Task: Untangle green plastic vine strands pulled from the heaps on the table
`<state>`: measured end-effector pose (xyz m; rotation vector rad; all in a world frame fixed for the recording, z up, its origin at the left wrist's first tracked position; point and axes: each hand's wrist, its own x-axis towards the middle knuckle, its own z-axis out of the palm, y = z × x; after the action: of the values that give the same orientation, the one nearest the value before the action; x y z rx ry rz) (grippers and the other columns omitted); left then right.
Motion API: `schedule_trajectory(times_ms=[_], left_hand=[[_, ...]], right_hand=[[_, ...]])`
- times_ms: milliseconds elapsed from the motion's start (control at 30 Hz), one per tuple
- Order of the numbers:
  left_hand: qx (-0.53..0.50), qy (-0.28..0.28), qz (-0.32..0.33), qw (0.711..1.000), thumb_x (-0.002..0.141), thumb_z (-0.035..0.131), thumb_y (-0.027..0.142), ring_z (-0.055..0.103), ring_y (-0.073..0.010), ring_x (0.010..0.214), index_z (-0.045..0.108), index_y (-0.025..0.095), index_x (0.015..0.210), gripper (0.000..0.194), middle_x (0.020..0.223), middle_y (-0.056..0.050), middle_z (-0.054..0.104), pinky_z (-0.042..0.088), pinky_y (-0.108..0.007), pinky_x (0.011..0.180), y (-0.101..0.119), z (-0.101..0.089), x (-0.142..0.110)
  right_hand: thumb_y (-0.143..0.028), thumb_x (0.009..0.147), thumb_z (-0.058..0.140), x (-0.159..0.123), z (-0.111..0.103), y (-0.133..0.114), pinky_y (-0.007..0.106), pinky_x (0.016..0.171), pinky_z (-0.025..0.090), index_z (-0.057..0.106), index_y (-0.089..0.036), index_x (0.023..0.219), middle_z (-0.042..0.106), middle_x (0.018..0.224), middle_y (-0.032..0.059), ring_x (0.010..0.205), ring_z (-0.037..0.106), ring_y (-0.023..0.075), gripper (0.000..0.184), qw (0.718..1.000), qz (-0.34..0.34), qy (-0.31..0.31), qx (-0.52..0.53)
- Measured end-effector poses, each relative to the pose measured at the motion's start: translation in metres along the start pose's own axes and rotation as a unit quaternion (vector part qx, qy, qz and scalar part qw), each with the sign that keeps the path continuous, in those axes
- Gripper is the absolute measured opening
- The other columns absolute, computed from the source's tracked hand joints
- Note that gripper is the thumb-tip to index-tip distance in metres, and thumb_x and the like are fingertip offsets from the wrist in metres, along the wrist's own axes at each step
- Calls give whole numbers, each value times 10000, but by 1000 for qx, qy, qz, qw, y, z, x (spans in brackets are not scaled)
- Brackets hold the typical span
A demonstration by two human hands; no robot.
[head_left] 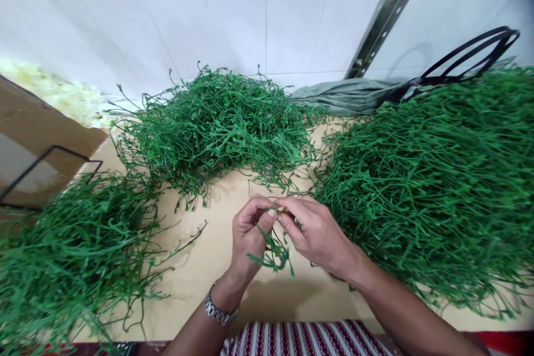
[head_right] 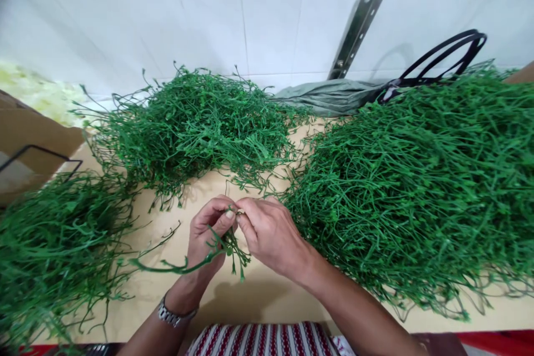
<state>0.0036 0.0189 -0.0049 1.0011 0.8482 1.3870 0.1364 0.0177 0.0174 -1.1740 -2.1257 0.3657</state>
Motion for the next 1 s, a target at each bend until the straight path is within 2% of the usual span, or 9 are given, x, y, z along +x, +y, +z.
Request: schedule_trajectory(times_ms=[100,200,300,367,500,667,733,867,1000], left_hand=[[29,32,9,999,729,644,187,446,-87,659,599,158,668,81,714,11,479,361,-186,574,1,0,-1],[-86,43,-83,992,669,677,185,415,-56,542,554,147,639,133,684,27,468,327,-175,484,5,3,1],[-195,21,-184,963,604,691,171,345,-25,409,503,135,605,191,615,46,444,260,-169,386,11,4,7],[-228,29,-195,954,618,668,179,335,-21,380,469,136,585,207,583,50,431,257,-165,362,15,1,13],[-205,49,-143,967,644,654,174,395,-35,374,463,152,628,193,618,43,481,307,-171,352,21,-5,22],[-113,37,-149,982,619,698,177,455,-63,446,533,152,673,176,617,32,512,367,-180,402,17,-9,18],[-90,34,-126,987,634,692,184,428,-58,459,548,156,667,150,618,34,497,349,-175,416,12,-8,15],[11,11,-28,999,684,647,172,440,-82,576,589,159,646,71,683,17,476,362,-199,525,7,-4,11],[195,18,83,977,730,590,112,463,-126,669,608,171,651,100,693,-5,486,373,-234,615,8,-2,11]], right_hand=[[-130,864,418,0,4,1,292,680,412,564,-160,805,628,721,46,682,569,160,161,1000,-11,-4,-17],[-102,853,410,3,7,1,277,665,400,563,-158,765,623,713,41,671,549,146,185,998,-46,14,35],[-104,858,407,3,8,-1,262,643,397,564,-160,742,607,677,32,652,527,136,203,993,-49,17,104],[-127,869,408,2,7,-2,252,623,394,561,-167,732,581,635,17,623,512,127,210,988,-56,8,141],[-164,887,401,-1,0,0,228,570,384,552,-173,771,542,633,3,586,493,112,190,987,-34,16,156],[-197,898,382,3,-10,11,242,623,410,550,-188,881,563,736,21,659,521,128,169,990,30,36,137],[-252,900,392,4,-8,13,229,560,394,546,-187,897,533,695,8,609,494,120,167,982,79,8,171],[-332,855,486,3,4,12,193,427,272,543,-174,823,425,600,-43,486,342,75,171,941,162,-109,276],[-328,832,505,1,7,12,198,491,305,522,-164,712,443,620,-33,543,361,80,205,911,169,-120,356]])
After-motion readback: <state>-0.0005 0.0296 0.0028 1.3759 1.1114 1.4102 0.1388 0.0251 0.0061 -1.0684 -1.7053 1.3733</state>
